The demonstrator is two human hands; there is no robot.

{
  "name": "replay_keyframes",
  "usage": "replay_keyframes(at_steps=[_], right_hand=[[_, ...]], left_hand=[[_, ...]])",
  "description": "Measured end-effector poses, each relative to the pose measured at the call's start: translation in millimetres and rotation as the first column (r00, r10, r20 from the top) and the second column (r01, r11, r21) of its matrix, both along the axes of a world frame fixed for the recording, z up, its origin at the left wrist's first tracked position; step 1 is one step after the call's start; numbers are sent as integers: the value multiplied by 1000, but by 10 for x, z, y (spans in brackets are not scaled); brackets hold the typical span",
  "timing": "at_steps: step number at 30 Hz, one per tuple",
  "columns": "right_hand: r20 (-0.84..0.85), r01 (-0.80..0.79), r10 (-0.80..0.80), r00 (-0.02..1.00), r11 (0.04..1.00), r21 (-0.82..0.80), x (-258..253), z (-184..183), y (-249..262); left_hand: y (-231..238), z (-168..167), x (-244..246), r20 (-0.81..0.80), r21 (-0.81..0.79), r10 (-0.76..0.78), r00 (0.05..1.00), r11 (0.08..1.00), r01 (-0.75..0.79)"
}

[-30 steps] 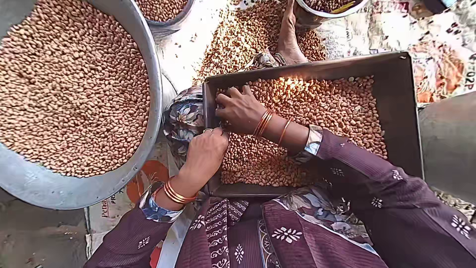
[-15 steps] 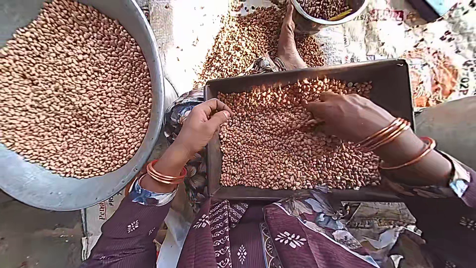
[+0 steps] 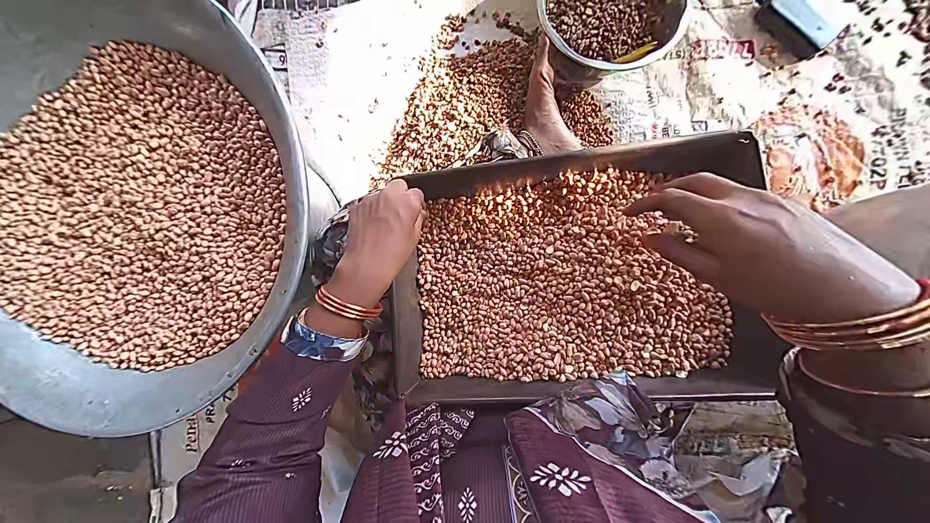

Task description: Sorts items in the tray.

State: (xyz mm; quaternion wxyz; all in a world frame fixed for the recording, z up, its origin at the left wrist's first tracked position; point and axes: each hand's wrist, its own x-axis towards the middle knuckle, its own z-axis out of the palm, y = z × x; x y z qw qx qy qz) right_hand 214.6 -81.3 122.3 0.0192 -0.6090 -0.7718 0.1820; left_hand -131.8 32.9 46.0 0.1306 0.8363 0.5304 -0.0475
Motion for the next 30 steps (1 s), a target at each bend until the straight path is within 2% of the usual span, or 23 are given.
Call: replay_keyframes(at_steps=[3,6,8,10,13,16,18,20,22,25,28,30], right_hand=[[19,43,-42,999,998,-48,88,-53,30],[26,65,-62,998,992,-107,135,-60,117],[34,81,-77,996,989,-123,146,-60,190],[46,107,-102,994,987,-117,142,-52,254],[32,134,-131,991,987,-92,174,-85,293],[125,250,-228,966,947,-202,304,-271,441],[190,348,-308,932,906,-239,273,-411,469],[197,394,-355,914,891,-224,77,-462,384],[199,377,-336,921,899,-224,-160,-493,322],[231,293,-227,946,904,-311,-563,-522,332],[169,159,-93,981,889,-430,-1042,-500,287],[88,12,40,995,854,-520,-1370,-473,214]], left_hand=[[144,64,-19,158,-24,12,987,1000,-9],[335,342,42,323,130,-23,946,991,-20],[467,506,109,364,243,-61,929,970,-31],[536,598,183,300,275,-65,952,961,-21],[521,408,277,251,266,-182,951,957,113],[356,56,303,270,135,-312,911,949,285],[113,-30,278,235,83,-344,909,939,334],[-18,-130,275,198,100,-334,922,942,320],[0,-246,317,166,127,-296,941,952,277],[-16,-297,369,165,135,-267,950,960,246],[-23,-236,374,198,167,-248,948,962,217],[43,-222,406,284,145,-177,942,979,141]])
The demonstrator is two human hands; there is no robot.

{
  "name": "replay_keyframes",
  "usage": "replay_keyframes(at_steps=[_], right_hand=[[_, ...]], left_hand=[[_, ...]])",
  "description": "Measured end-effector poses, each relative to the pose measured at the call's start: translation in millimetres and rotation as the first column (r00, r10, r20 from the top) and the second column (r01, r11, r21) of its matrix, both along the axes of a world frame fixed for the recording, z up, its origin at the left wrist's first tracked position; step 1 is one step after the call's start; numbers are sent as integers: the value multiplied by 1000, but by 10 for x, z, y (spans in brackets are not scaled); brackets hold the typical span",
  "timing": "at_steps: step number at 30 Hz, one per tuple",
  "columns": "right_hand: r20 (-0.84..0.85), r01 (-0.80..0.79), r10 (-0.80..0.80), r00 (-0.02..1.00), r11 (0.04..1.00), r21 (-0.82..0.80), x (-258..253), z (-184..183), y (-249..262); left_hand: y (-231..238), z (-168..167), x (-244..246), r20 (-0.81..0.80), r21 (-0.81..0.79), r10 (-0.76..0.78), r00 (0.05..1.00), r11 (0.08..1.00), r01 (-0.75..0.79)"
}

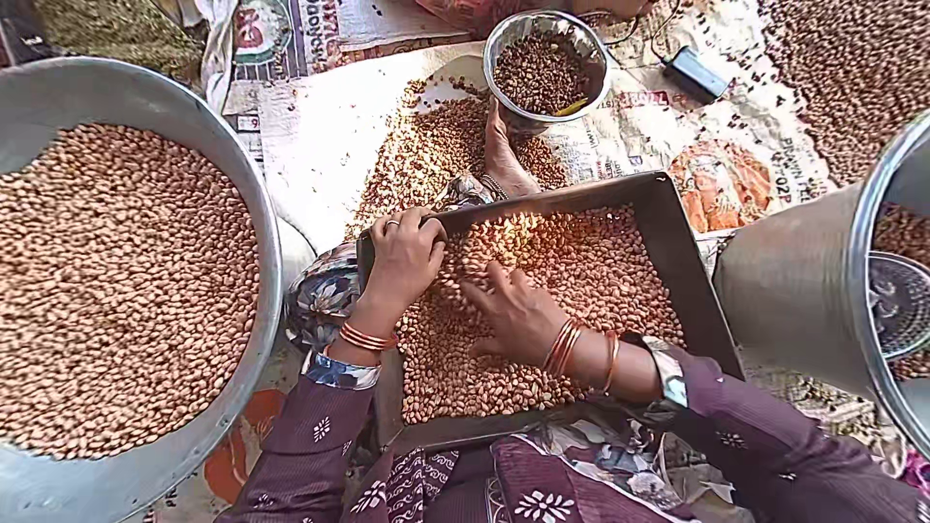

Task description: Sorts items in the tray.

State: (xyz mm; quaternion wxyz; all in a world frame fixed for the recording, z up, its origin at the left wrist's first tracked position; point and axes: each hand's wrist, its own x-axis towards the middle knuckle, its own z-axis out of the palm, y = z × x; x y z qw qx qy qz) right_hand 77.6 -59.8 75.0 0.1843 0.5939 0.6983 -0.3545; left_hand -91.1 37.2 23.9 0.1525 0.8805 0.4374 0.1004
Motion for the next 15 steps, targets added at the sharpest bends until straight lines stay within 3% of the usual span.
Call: replay_keyframes(at_steps=[3,5,7,10,13,15], right_hand=[[-163,-243,233,959,969,-45,-398,-14,-234],[-258,-400,393,883,916,28,-495,-79,-447],[-279,-443,456,845,889,113,-409,-97,-587],[-185,-346,374,909,923,167,-78,-12,-604],[-61,-154,181,982,939,306,327,-6,-520],[-92,-56,108,990,894,445,616,25,-447]], left_hand=[[89,-34,9,86,-40,39,996,999,-36],[98,-52,-12,112,-52,31,993,998,-25],[60,-1,-72,188,-73,15,982,997,-1],[-54,154,-255,266,-63,10,964,998,7],[-213,258,-470,218,-58,-3,976,998,16],[-296,266,-597,169,-71,-67,983,994,80]])
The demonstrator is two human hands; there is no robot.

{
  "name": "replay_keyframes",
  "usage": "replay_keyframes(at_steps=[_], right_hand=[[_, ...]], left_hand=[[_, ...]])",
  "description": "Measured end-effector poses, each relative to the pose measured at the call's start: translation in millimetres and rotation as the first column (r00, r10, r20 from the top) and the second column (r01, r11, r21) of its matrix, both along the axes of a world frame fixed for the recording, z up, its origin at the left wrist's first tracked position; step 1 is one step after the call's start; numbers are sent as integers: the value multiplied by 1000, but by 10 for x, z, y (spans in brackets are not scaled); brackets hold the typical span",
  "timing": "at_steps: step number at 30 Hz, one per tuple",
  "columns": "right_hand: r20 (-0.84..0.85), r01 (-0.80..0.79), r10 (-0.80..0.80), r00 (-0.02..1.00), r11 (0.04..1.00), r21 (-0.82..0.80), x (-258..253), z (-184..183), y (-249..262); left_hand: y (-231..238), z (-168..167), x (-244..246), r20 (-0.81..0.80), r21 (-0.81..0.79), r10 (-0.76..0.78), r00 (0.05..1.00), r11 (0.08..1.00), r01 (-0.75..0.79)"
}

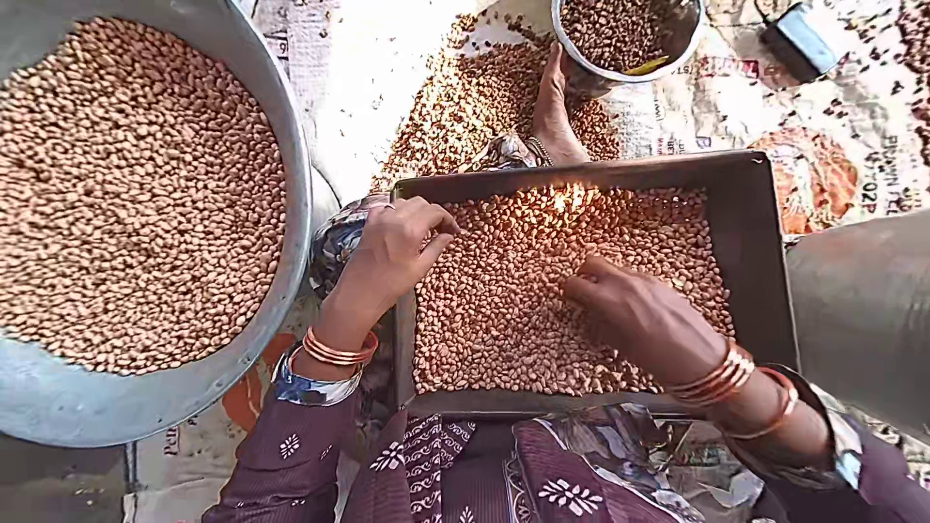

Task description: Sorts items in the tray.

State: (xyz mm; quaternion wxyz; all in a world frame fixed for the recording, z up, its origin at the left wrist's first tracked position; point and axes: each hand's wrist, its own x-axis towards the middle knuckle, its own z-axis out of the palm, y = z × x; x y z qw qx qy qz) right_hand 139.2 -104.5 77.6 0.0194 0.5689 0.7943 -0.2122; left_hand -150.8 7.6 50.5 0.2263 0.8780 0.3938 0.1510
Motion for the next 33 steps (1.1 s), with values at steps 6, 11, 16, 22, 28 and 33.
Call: replay_keyframes(at_steps=[6,11,16,22,28,33], right_hand=[[-152,74,-39,988,969,235,266,365,132],[-126,14,10,992,981,192,139,301,201],[-244,-171,206,948,973,156,-290,-69,161],[-414,-305,327,850,945,122,-1062,-605,32],[-323,-304,350,879,934,185,-1267,-680,12],[-247,-283,320,914,943,176,-1274,-653,-18]], left_hand=[[-370,32,-242,-231,-38,-129,964,992,123],[-630,-22,-371,-335,-36,-192,922,981,191],[-753,-88,-356,-400,31,-172,900,979,201],[-837,-86,-339,-408,90,-149,901,975,203],[-931,-90,-374,-419,151,-82,904,976,159],[-935,-169,-357,-382,124,-84,920,982,142]])
